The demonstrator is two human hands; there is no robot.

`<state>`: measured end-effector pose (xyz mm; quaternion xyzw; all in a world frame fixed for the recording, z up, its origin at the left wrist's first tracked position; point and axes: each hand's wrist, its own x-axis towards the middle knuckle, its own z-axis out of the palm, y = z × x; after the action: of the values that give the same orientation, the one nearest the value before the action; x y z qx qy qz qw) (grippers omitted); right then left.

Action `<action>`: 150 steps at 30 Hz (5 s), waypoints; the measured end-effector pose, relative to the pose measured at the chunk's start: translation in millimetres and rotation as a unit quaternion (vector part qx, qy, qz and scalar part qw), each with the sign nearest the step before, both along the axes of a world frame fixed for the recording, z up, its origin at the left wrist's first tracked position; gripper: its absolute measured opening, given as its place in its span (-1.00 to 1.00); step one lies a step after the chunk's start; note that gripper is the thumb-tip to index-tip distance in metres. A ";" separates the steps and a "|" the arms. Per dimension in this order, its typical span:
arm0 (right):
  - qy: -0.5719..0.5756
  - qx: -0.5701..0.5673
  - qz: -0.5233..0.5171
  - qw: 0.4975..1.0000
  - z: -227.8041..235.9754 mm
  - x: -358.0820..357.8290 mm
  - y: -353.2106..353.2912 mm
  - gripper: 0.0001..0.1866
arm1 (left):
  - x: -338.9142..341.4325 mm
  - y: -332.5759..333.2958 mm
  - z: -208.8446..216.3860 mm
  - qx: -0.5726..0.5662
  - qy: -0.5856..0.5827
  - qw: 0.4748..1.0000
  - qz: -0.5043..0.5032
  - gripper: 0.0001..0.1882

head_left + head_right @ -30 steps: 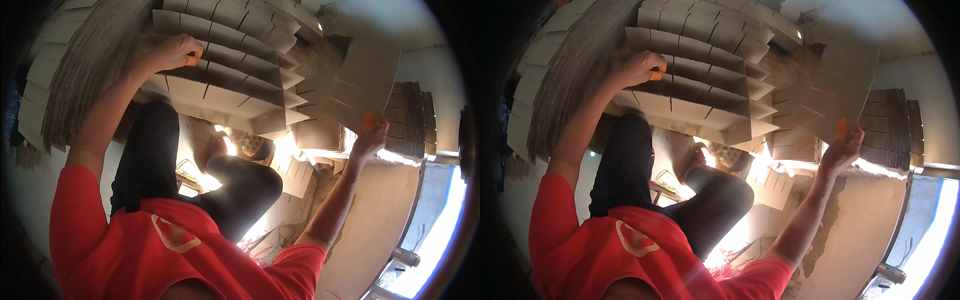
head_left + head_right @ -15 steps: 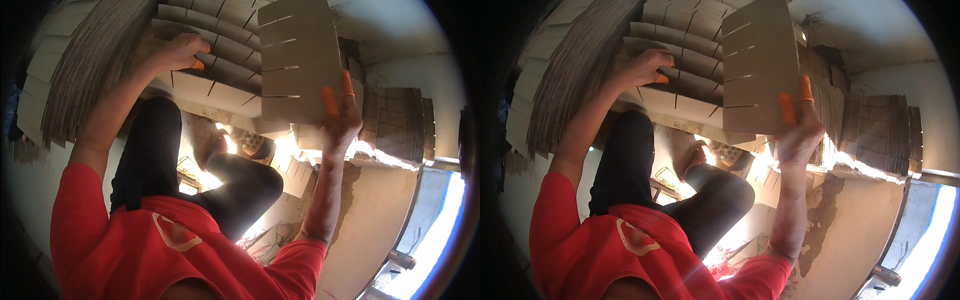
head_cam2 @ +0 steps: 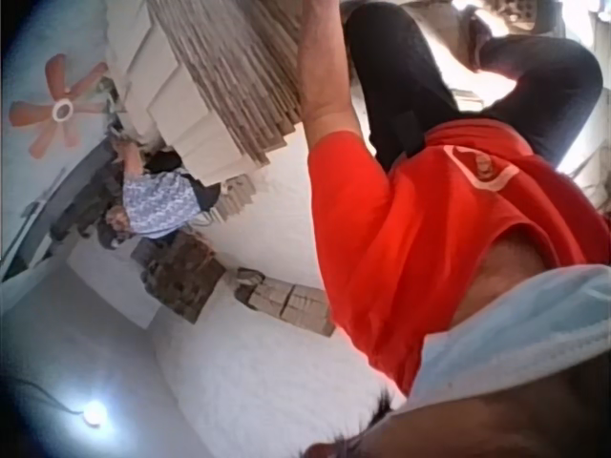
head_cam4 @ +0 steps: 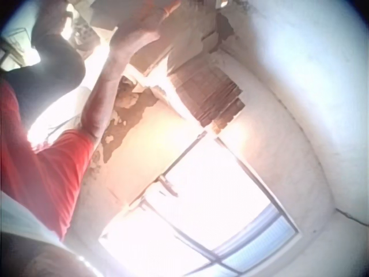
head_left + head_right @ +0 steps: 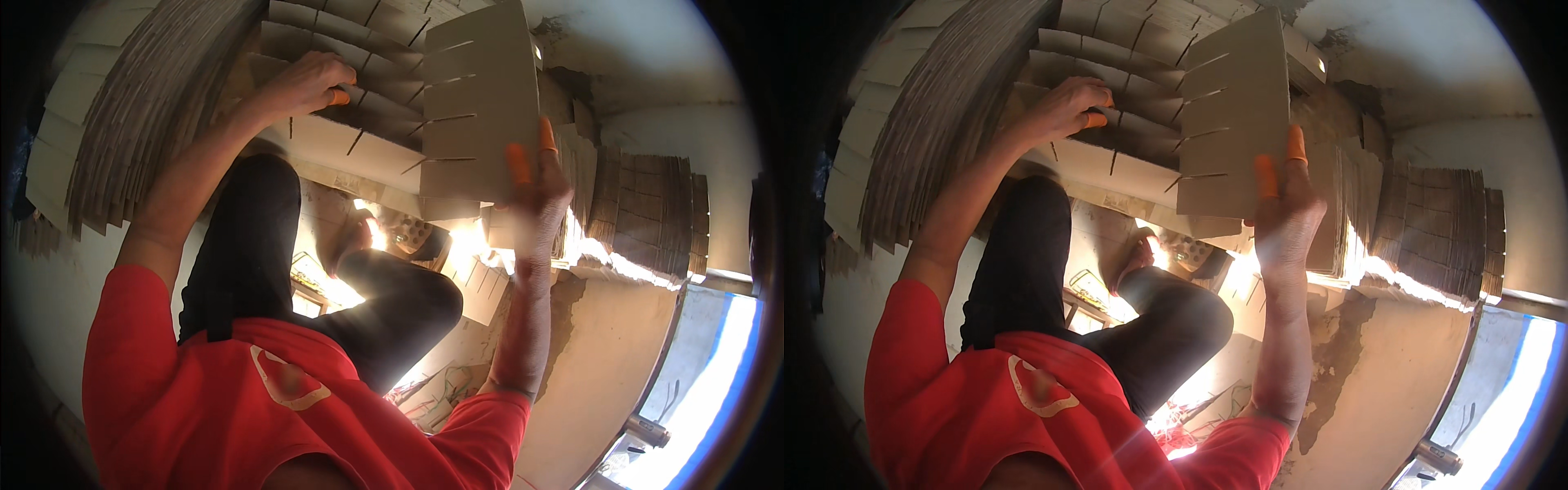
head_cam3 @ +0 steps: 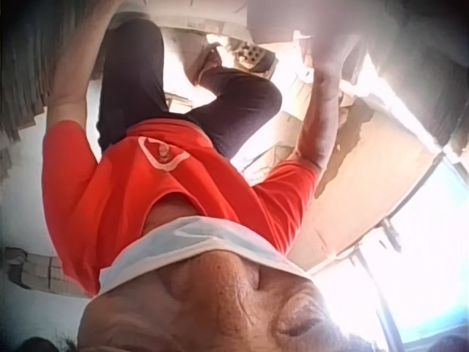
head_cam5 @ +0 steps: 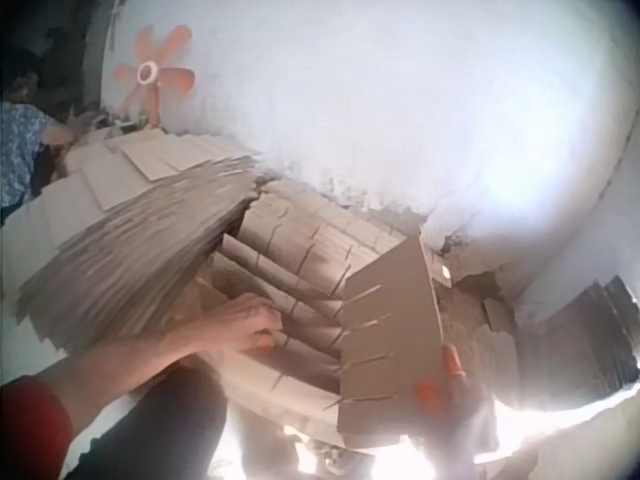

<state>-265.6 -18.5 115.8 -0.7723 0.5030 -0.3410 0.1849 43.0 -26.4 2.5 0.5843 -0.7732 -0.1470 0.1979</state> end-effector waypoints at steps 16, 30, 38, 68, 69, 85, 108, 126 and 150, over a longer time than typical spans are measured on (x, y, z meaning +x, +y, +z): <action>-0.030 0.073 0.012 0.997 3.4 6.5 -0.3 -0.46 | -2.4 -3.4 -4.0 -0.046 0.011 0.999 0.006 -0.81; -0.018 0.052 0.021 0.998 -13.2 8.6 -3.2 -0.49 | -0.1 -8.5 -10.7 -0.086 0.042 0.995 -0.004 -0.82; -0.011 0.115 0.090 0.989 -39.5 16.0 -16.8 -0.47 | -3.3 -7.5 -3.8 -0.030 -0.005 0.999 0.017 -0.81; 0.483 -0.146 -0.286 0.815 -117.7 -185.3 -44.1 -0.41 | 24.6 63.6 5.4 -0.205 0.095 0.968 0.110 -0.65; 0.490 -0.111 -0.277 0.819 -119.9 -190.9 -44.2 -0.39 | 28.3 67.7 5.0 -0.197 0.088 0.969 0.122 -0.66; 0.037 -0.240 -0.191 0.951 -0.2 -98.0 -29.1 -0.50 | 13.7 68.0 5.1 -0.235 0.072 0.965 0.089 -0.62; 0.002 -0.023 0.091 0.996 6.8 59.1 -5.6 -0.42 | -5.6 58.1 -15.3 -0.177 0.144 0.973 0.016 -0.87; -0.025 0.034 0.064 0.997 4.8 75.1 3.0 -0.42 | -2.9 51.0 -22.3 -0.173 0.164 0.971 0.014 -0.85; 0.056 0.002 0.134 0.989 -10.3 90.4 -6.0 -0.48 | -6.8 40.4 -24.3 -0.155 0.170 0.973 0.018 -0.89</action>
<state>-175.2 -24.5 105.6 -0.8502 0.4053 -0.2686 0.2017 36.2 14.0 -21.9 0.5269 -0.7309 -0.1189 0.4172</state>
